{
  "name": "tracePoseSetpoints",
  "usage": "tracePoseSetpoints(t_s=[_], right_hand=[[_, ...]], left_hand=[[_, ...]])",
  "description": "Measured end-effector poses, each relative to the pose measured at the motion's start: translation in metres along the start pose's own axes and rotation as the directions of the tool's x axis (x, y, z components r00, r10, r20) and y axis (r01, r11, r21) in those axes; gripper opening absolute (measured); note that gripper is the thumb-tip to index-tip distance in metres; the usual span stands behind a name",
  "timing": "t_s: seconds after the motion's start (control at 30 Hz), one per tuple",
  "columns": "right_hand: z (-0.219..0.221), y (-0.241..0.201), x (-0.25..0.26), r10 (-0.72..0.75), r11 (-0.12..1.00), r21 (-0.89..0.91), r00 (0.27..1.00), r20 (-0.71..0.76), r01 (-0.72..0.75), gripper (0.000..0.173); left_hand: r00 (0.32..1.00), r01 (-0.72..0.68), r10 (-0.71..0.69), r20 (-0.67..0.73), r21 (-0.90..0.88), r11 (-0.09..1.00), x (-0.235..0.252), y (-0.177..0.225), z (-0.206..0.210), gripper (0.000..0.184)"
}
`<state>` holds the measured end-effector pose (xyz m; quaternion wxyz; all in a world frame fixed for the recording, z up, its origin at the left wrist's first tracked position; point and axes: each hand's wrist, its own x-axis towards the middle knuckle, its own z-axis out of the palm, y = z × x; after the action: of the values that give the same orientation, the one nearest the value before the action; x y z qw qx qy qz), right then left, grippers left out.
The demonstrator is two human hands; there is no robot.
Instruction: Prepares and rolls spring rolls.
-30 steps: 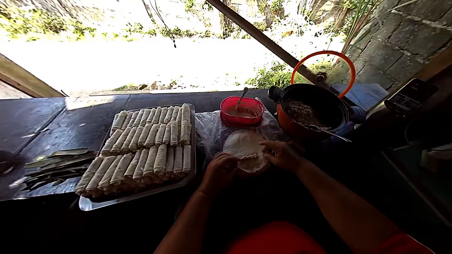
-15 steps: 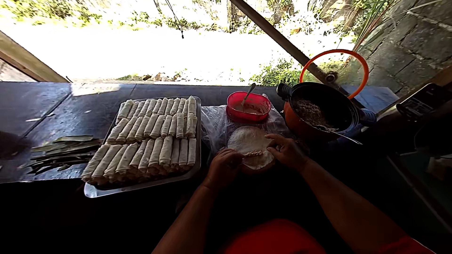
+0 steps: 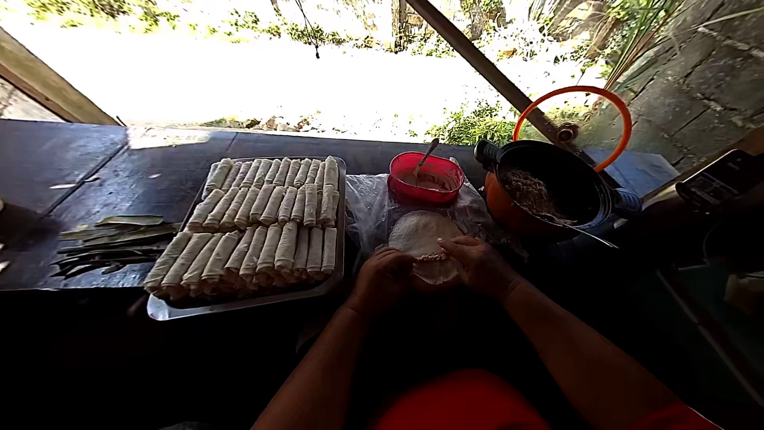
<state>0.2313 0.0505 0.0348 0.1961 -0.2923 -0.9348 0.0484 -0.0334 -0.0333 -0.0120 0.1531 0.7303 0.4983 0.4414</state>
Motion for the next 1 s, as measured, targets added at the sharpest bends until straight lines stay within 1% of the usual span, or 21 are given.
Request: tracePoseSetpoints(t_s=[0.1,0.2,0.23,0.3,0.37,0.43,0.5,0.6,0.7,0.73,0.8,0.83,0.9,0.93,1.0], right_hand=[[-0.005,0.000,-0.007,-0.003,0.999,0.050,1.000,-0.001,0.003,0.043],[-0.009,-0.003,-0.016,-0.026,0.990,0.143,0.999,0.026,0.022,0.054],[-0.008,-0.005,-0.018,-0.020,0.986,0.164,1.000,0.022,0.016,0.056],[-0.003,-0.007,-0.020,0.027,0.978,0.208,0.999,-0.030,-0.020,0.047],[0.000,-0.006,-0.015,0.108,0.959,0.269,0.992,-0.066,-0.086,0.038],[-0.002,-0.003,-0.006,0.202,0.914,0.363,0.979,-0.025,-0.180,0.035],[-0.003,0.003,0.004,0.256,0.868,0.432,0.966,0.030,-0.244,0.037],[-0.005,0.011,0.020,0.291,0.851,0.428,0.951,0.101,-0.305,0.038],[-0.005,0.015,0.034,0.315,0.841,0.410,0.935,0.163,-0.354,0.039],[-0.005,0.015,0.037,0.323,0.839,0.401,0.929,0.178,-0.369,0.039],[-0.006,0.015,0.042,0.336,0.837,0.381,0.919,0.208,-0.393,0.040],[-0.007,0.015,0.044,0.338,0.838,0.371,0.914,0.225,-0.401,0.040],[-0.008,0.015,0.047,0.341,0.834,0.367,0.907,0.246,-0.413,0.041],[-0.008,0.015,0.048,0.345,0.833,0.361,0.904,0.254,-0.420,0.041],[-0.005,0.016,0.049,0.350,0.840,0.342,0.902,0.252,-0.421,0.040]], left_hand=[[1.000,0.019,-0.019,-0.001,-0.020,1.000,0.000,0.000,0.000,0.019],[0.996,0.080,-0.082,-0.020,-0.088,0.993,0.003,0.003,-0.001,0.019],[0.993,0.112,-0.116,-0.031,-0.125,0.986,0.004,0.006,-0.001,0.021],[0.980,0.181,-0.193,-0.043,-0.202,0.962,0.007,0.011,-0.001,0.026],[0.971,0.215,-0.233,-0.054,-0.233,0.948,0.010,0.014,-0.001,0.028],[0.966,0.232,-0.250,-0.064,-0.210,0.950,0.012,0.014,-0.001,0.028],[0.963,0.250,-0.263,-0.062,-0.168,0.954,0.015,0.014,-0.001,0.029],[0.954,0.281,-0.290,-0.071,-0.115,0.953,0.022,0.017,-0.002,0.029],[0.938,0.337,-0.337,-0.083,-0.006,0.941,0.031,0.019,-0.007,0.030],[0.938,0.339,-0.333,-0.101,0.050,0.940,0.033,0.018,-0.006,0.029],[0.958,0.278,-0.258,-0.121,0.199,0.940,0.036,0.021,-0.005,0.031],[0.977,0.207,-0.185,-0.105,0.261,0.943,0.037,0.024,-0.004,0.033],[0.998,0.052,-0.055,0.002,0.316,0.947,0.040,0.035,0.000,0.036],[0.997,-0.004,-0.021,0.070,0.333,0.943,0.042,0.040,0.004,0.039],[0.986,-0.062,0.000,0.164,0.374,0.925,0.043,0.043,0.013,0.042]])
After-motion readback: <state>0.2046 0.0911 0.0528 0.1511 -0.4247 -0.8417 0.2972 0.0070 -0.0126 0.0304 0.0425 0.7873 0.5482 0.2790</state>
